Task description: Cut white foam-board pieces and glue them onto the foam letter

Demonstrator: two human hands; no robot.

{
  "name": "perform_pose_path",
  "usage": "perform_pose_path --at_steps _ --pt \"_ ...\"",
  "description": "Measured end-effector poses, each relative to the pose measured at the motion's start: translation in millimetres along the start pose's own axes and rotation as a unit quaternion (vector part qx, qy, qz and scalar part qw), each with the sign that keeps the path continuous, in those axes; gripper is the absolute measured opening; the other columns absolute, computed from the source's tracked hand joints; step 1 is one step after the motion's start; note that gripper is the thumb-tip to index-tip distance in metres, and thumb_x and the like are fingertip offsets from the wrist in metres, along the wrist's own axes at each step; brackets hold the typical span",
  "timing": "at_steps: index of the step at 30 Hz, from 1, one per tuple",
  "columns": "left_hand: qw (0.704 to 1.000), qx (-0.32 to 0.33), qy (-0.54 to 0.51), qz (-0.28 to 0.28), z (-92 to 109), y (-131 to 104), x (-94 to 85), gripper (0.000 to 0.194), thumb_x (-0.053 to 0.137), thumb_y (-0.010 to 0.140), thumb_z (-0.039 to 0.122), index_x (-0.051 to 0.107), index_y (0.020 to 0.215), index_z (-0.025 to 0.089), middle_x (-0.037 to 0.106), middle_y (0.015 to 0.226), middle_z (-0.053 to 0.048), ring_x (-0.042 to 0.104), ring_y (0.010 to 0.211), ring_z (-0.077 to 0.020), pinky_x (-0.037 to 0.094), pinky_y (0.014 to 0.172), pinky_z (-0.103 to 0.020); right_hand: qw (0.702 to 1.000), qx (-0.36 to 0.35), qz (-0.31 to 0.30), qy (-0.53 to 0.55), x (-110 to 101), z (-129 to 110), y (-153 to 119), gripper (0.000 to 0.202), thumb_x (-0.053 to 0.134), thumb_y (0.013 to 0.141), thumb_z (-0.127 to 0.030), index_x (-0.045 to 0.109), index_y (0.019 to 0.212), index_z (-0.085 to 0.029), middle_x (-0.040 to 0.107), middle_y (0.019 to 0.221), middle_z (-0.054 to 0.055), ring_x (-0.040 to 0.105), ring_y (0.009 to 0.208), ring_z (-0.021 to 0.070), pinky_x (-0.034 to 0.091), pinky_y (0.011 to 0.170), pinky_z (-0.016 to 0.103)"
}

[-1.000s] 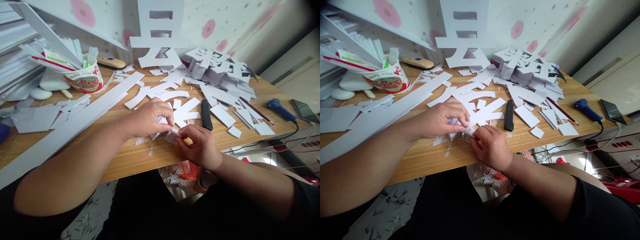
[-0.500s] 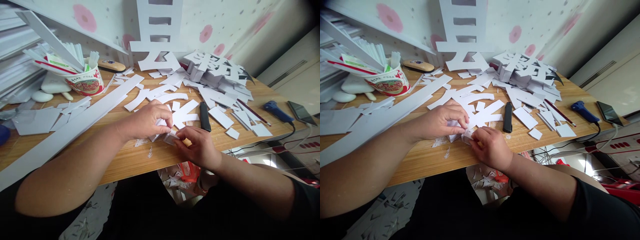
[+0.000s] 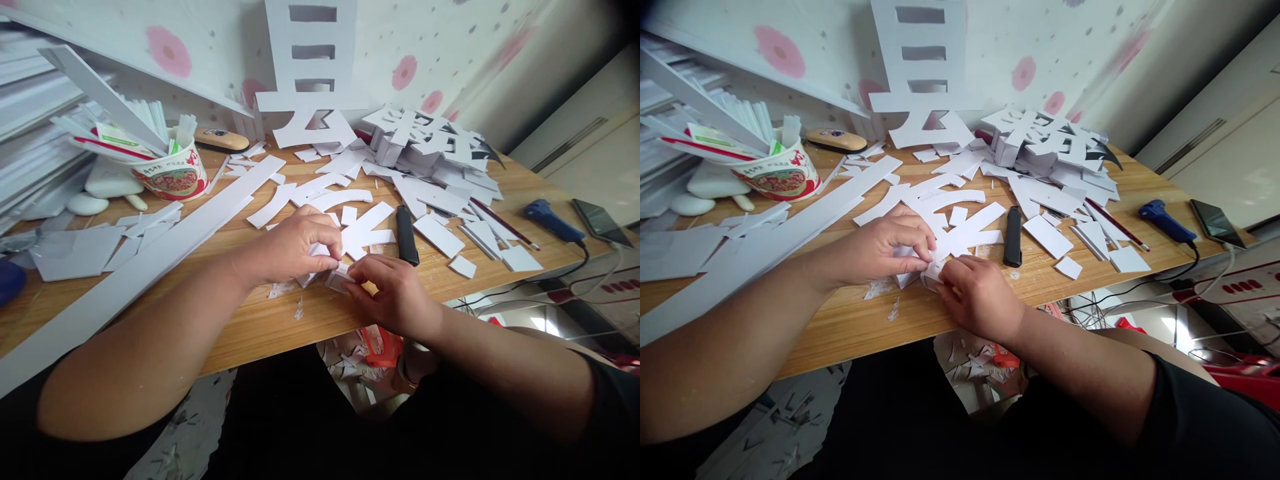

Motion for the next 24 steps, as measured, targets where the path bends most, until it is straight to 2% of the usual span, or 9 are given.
perform_pose_path --at_steps 16,24 --pt "1.000 -0.003 0.003 -0.009 -0.5 1.1 0.4 0.007 0.063 0.080 0.019 0.066 0.074 0.021 0.066 0.088 0.001 0.052 0.093 -0.0166 0.034 0.092 -0.032 1.000 0.024 -0.019 -0.003 1.9 1.8 0.6 0.012 0.052 0.084 -0.016 0.051 0.072 -0.018 0.056 0.063 0.002 0.050 0.058 0.0122 0.038 0.056 0.026" --pt "1.000 -0.001 0.005 -0.003 -0.8 0.2 0.4 0.006 0.064 0.080 0.018 0.067 0.075 0.020 0.066 0.090 0.000 0.051 0.095 -0.0171 0.034 0.091 -0.033 1.000 0.016 -0.003 -0.006 0.9 1.1 0.2 0.013 0.054 0.083 -0.016 0.051 0.070 -0.017 0.056 0.062 0.001 0.048 0.056 0.0109 0.038 0.055 0.024"
Point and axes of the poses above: each hand's wrist, its own y-axis towards the middle knuckle, its own x-axis out of the palm, z = x × y, the point moved 6 cm from there along y, towards the middle knuckle
